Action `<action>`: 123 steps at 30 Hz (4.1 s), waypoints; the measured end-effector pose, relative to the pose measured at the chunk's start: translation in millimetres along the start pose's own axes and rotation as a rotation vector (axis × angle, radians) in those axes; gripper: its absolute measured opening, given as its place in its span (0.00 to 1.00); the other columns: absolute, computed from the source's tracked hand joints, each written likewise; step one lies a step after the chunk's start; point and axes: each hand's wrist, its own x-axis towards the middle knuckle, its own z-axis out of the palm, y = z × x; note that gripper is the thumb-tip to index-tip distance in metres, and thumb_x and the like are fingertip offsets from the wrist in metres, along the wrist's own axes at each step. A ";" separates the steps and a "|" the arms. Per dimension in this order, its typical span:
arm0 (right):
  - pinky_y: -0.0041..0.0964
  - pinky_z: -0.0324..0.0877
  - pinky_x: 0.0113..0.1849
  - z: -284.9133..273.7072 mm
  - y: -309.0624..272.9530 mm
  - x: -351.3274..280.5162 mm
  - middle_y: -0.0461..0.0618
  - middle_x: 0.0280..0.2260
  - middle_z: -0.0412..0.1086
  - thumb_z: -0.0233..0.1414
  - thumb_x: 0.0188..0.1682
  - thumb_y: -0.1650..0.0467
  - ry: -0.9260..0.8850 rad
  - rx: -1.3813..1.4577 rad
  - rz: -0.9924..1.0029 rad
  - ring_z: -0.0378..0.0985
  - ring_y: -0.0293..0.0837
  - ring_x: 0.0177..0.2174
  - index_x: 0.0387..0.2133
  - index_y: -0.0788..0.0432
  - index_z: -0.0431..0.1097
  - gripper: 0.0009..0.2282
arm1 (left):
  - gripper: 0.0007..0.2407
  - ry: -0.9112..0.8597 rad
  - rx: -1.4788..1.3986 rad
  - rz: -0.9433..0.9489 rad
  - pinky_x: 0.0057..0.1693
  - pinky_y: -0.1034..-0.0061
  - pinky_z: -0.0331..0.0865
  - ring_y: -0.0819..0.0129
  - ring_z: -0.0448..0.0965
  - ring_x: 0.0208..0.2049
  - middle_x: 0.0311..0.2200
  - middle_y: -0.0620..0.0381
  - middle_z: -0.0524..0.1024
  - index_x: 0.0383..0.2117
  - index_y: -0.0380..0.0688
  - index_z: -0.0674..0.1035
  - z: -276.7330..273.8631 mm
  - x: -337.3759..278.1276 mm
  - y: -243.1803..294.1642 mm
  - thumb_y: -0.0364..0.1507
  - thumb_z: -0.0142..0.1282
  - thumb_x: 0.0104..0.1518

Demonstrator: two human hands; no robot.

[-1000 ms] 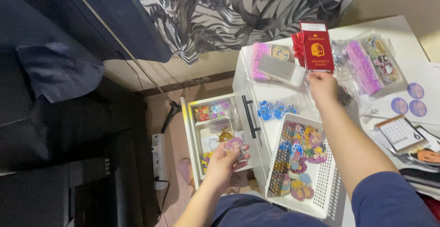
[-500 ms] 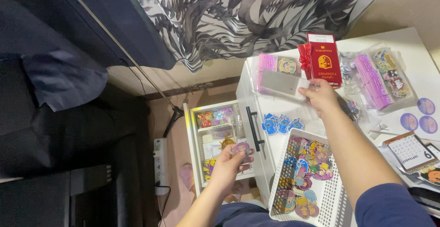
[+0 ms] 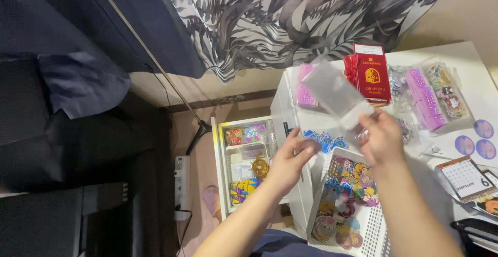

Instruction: The person organizes small character stickers by placing them into clear plastic bags. They pick stickers from a white basket, insert them into bags, and set the filled bags on the table. The person also opens a drawer to retrieve additional bags and places some stickers inside the drawer.

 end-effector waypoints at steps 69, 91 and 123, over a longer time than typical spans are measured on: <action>0.41 0.70 0.43 -24.8 109.1 134.6 0.44 0.47 0.68 0.53 0.34 0.72 -0.517 -1.896 -0.914 0.72 0.45 0.45 0.51 0.48 0.62 0.26 | 0.09 0.059 0.678 0.038 0.56 0.63 0.57 0.60 0.64 0.55 0.49 0.54 0.70 0.31 0.51 0.79 -96.5 -81.9 -47.9 0.26 0.45 0.49; 0.38 0.68 0.45 -26.9 0.3 16.7 0.58 0.32 0.71 0.50 0.44 0.78 -0.306 -0.347 -0.287 0.75 0.45 0.37 0.27 0.58 0.61 0.05 | 0.08 -0.080 -0.552 -0.397 0.46 0.70 0.69 0.62 0.77 0.39 0.37 0.54 0.76 0.36 0.41 0.76 -29.3 -34.2 -26.9 0.29 0.53 0.54; 0.37 0.72 0.35 -11.1 18.1 -126.7 0.57 0.27 0.75 0.53 0.39 0.80 -0.435 -0.505 -0.164 0.77 0.46 0.28 0.31 0.64 0.77 0.08 | 0.13 -0.236 0.431 -0.089 0.49 0.65 0.68 0.55 0.76 0.44 0.36 0.51 0.77 0.38 0.46 0.78 -11.5 -93.1 33.9 0.31 0.55 0.45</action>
